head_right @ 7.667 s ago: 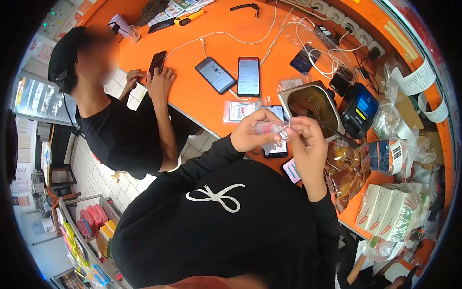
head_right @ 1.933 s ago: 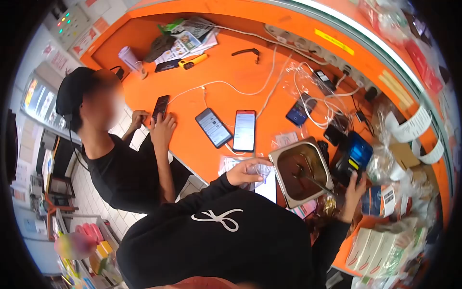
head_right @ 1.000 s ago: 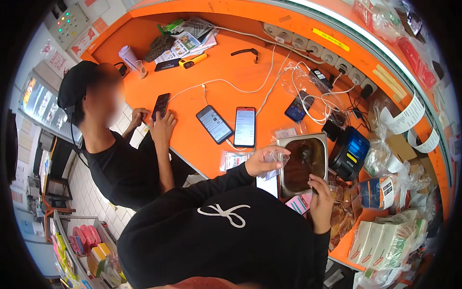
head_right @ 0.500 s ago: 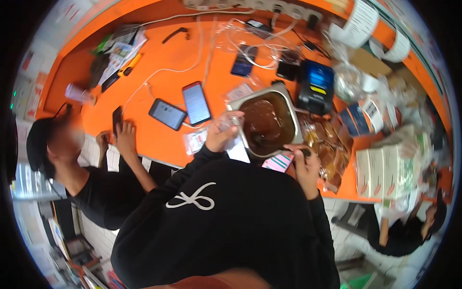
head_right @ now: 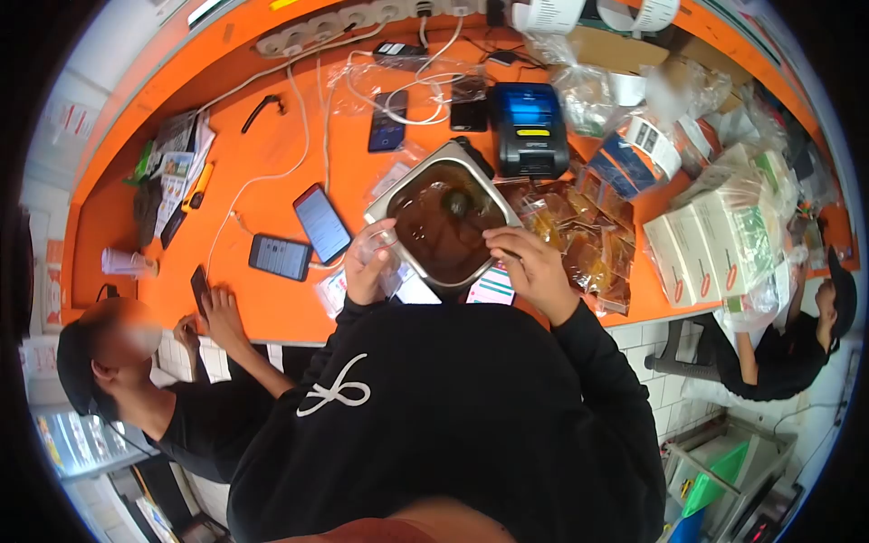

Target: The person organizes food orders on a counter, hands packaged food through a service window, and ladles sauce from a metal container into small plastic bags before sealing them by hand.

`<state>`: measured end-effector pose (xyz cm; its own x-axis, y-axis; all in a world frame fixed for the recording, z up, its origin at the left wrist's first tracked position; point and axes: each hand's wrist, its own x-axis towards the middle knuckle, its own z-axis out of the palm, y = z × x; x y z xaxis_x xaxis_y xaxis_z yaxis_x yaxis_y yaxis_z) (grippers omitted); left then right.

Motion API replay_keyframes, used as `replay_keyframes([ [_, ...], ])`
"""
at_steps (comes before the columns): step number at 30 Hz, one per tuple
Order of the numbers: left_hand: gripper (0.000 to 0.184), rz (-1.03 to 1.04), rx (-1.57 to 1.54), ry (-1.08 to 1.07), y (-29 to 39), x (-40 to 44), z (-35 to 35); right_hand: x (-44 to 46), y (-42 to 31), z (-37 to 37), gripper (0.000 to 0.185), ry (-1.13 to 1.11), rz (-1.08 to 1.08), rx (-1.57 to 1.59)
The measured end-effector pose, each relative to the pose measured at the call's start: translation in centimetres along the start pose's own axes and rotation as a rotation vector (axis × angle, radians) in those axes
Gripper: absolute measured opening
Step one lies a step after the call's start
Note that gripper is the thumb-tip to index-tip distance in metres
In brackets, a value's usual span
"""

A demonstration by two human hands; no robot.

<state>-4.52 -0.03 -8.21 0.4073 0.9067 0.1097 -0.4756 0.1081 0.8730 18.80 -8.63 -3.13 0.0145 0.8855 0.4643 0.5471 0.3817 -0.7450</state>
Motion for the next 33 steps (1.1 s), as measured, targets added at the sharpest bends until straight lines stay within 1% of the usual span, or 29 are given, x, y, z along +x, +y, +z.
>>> replay_keyframes([
  [1,0.042,-0.010,0.049,-0.020,0.3,-0.2,-0.3,-0.3,-0.2,-0.5,0.010,-0.022,0.019,-0.009],
  [2,0.052,0.097,0.181,-0.041,-0.3,0.1,-0.9,-0.7,-0.3,-0.5,0.011,-0.022,0.040,-0.014],
  [3,0.054,0.014,0.143,-0.005,-0.2,-0.2,-0.8,-1.0,-0.3,-0.7,0.013,-0.066,-0.031,-0.005],
  [4,0.055,-0.026,0.060,-0.065,0.3,-0.4,-0.4,-1.4,-0.5,-0.5,0.015,-0.036,0.064,0.131],
  [5,0.057,0.057,0.155,-0.071,-0.7,-0.2,-1.4,-1.6,-0.7,-0.5,0.015,-0.066,0.102,0.251],
  [6,0.057,0.079,0.190,-0.089,-0.1,-0.2,-0.8,-1.6,-0.1,0.1,0.012,-0.028,-0.041,0.191],
  [7,0.058,0.093,0.055,0.007,-0.3,0.0,-0.1,-1.5,0.3,0.6,0.011,0.012,-0.039,0.341],
  [8,0.057,0.117,0.083,-0.001,-0.5,-0.1,-0.2,-1.1,0.4,1.3,0.011,0.031,-0.042,0.372],
  [10,0.051,0.124,0.037,-0.018,0.0,-0.1,0.8,-0.6,1.3,2.3,0.011,0.029,-0.069,0.319],
  [12,0.048,0.110,0.034,-0.004,-0.2,0.1,0.3,-0.2,1.5,1.9,0.012,0.047,-0.110,0.274],
  [13,0.048,0.121,0.031,-0.020,-0.3,0.1,-0.1,0.0,1.4,1.8,0.012,0.056,-0.139,0.211],
  [15,0.047,0.102,0.049,0.014,-0.2,0.1,-0.2,0.1,1.6,0.9,0.013,0.073,-0.204,0.102],
  [16,0.047,0.108,0.041,0.003,-0.2,0.0,-0.1,-0.1,1.6,0.5,0.013,0.081,-0.211,0.093],
  [18,0.047,0.132,0.075,0.112,0.0,0.0,1.1,-0.8,1.3,-0.4,0.014,0.028,-0.052,0.197],
  [19,0.047,0.139,0.071,0.105,-0.3,0.2,0.4,-1.2,0.9,-0.6,0.015,0.035,-0.027,0.297],
  [21,0.048,0.137,0.072,-0.001,-0.5,0.5,-1.1,-1.8,0.9,0.1,0.016,-0.009,0.066,0.413],
  [22,0.049,0.143,0.082,0.033,-1.1,0.4,-1.4,-1.9,1.1,0.7,0.016,-0.006,0.078,0.467],
  [23,0.049,0.145,0.079,0.028,-1.3,0.6,-1.3,-1.7,1.3,1.2,0.016,-0.003,0.076,0.462],
  [25,0.050,0.133,-0.032,0.072,-1.7,0.6,-1.3,-1.0,1.6,2.3,0.015,0.070,-0.033,0.457],
  [26,0.050,0.133,-0.033,0.072,-1.3,0.5,-0.8,-0.6,1.6,2.5,0.014,0.072,-0.038,0.477],
  [27,0.049,0.120,-0.007,0.026,-0.6,0.3,-0.1,-0.5,1.7,2.3,0.014,0.070,-0.039,0.478],
  [28,0.049,0.109,0.020,-0.019,-0.2,0.2,0.3,-0.2,1.8,2.0,0.014,0.096,-0.106,0.346],
  [29,0.049,0.113,0.022,-0.016,-0.1,0.1,0.3,0.2,1.9,1.7,0.014,0.121,-0.173,0.215],
  [30,0.048,0.104,0.000,-0.011,-0.2,0.1,0.2,0.0,1.7,1.3,0.014,0.091,-0.118,0.226],
  [33,0.047,0.108,-0.021,-0.011,-0.1,0.2,0.2,-0.5,1.2,-0.2,0.014,0.047,-0.078,0.153],
])
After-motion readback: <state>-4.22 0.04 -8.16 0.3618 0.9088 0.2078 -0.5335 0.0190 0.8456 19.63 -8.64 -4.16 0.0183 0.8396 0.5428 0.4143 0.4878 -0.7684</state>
